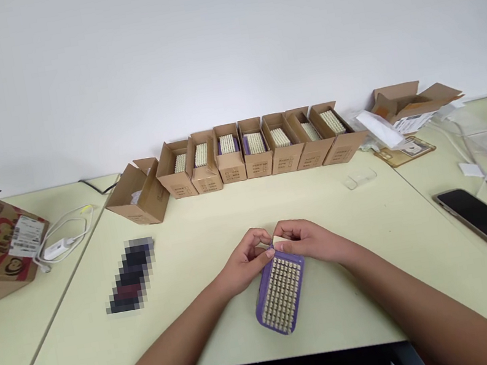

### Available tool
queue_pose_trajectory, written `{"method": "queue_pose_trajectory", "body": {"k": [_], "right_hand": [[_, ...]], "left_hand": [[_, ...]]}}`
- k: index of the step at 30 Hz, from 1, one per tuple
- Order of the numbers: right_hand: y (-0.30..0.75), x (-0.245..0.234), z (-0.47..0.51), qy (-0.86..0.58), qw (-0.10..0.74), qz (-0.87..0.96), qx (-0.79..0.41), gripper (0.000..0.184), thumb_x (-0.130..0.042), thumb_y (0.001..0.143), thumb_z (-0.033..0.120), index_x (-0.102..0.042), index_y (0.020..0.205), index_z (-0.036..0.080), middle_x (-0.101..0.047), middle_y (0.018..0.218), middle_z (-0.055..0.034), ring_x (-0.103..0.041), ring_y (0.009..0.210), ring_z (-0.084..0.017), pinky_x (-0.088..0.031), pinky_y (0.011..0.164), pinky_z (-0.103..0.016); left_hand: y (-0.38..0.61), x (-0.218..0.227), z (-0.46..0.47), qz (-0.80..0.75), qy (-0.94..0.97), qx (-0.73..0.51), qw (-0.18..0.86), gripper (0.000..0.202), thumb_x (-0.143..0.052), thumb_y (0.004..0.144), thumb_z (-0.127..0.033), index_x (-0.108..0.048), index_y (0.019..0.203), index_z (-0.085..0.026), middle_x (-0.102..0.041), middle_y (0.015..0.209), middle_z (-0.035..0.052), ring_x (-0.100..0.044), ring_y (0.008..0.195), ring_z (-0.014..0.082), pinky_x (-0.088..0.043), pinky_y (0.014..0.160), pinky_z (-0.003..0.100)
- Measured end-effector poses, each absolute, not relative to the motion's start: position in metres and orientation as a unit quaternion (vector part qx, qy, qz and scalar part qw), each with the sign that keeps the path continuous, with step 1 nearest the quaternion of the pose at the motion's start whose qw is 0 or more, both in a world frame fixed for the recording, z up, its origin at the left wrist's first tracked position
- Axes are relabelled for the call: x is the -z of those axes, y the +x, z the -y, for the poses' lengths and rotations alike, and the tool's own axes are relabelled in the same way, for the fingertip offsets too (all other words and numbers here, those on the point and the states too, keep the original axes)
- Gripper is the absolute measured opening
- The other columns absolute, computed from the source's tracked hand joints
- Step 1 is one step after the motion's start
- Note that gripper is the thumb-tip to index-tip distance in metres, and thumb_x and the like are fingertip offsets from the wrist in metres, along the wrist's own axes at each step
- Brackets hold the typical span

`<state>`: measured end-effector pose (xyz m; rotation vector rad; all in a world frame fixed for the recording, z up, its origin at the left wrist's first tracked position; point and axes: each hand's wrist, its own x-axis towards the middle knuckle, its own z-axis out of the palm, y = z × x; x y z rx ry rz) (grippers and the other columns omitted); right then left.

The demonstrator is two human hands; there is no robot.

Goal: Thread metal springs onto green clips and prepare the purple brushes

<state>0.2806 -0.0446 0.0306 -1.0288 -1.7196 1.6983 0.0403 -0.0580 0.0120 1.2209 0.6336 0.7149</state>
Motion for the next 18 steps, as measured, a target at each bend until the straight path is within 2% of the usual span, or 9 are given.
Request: {"method": "queue_pose_trajectory", "body": {"k": [3,6,10,18], "right_hand": [[0.284,-0.032,0.045,-0.380,0.247,0.640,-0.621,0.038,-0.071,0.096,0.057,-0.064,0.093,0.020,-0.043,0.075,0.0047,-0.038,0.069,-0.012,-0.027,0.062,-0.027],[0.284,-0.032,0.046,-0.373,0.241,0.643,-0.624,0.038,-0.071,0.096,0.056,-0.064,0.092,0.019,-0.044,0.076,0.0045,-0.039,0.069,-0.012,-0.029,0.062,-0.027],[0.279,-0.029,0.047,-0.339,0.223,0.632,-0.660,0.039,-0.071,0.096,0.056,-0.065,0.096,0.018,-0.055,0.084,0.0018,-0.048,0.074,-0.013,-0.035,0.066,-0.027],[0.280,-0.026,0.044,-0.323,0.215,0.644,-0.660,0.041,-0.067,0.099,0.058,-0.062,0.095,0.017,-0.057,0.085,0.0015,-0.049,0.074,-0.012,-0.035,0.065,-0.026]], "left_hand": [[0.040,-0.013,0.058,-0.284,0.545,-0.311,0.725,0.032,-0.069,0.100,-0.042,-0.052,0.122,-0.025,-0.061,0.117,0.0038,-0.064,0.084,0.0124,-0.048,0.071,0.025],[0.037,-0.014,0.055,-0.274,0.536,-0.281,0.747,0.034,-0.071,0.099,-0.042,-0.050,0.120,-0.025,-0.063,0.107,0.0025,-0.064,0.082,0.0124,-0.048,0.069,0.024],[0.029,-0.017,0.050,-0.252,0.530,-0.207,0.783,0.037,-0.074,0.097,-0.040,-0.045,0.115,-0.025,-0.061,0.093,-0.0006,-0.066,0.083,0.0140,-0.054,0.071,0.026],[0.027,-0.019,0.045,-0.258,0.525,-0.179,0.791,0.041,-0.077,0.095,-0.043,-0.045,0.116,-0.026,-0.061,0.103,0.0005,-0.071,0.091,0.0162,-0.060,0.075,0.030]]}}
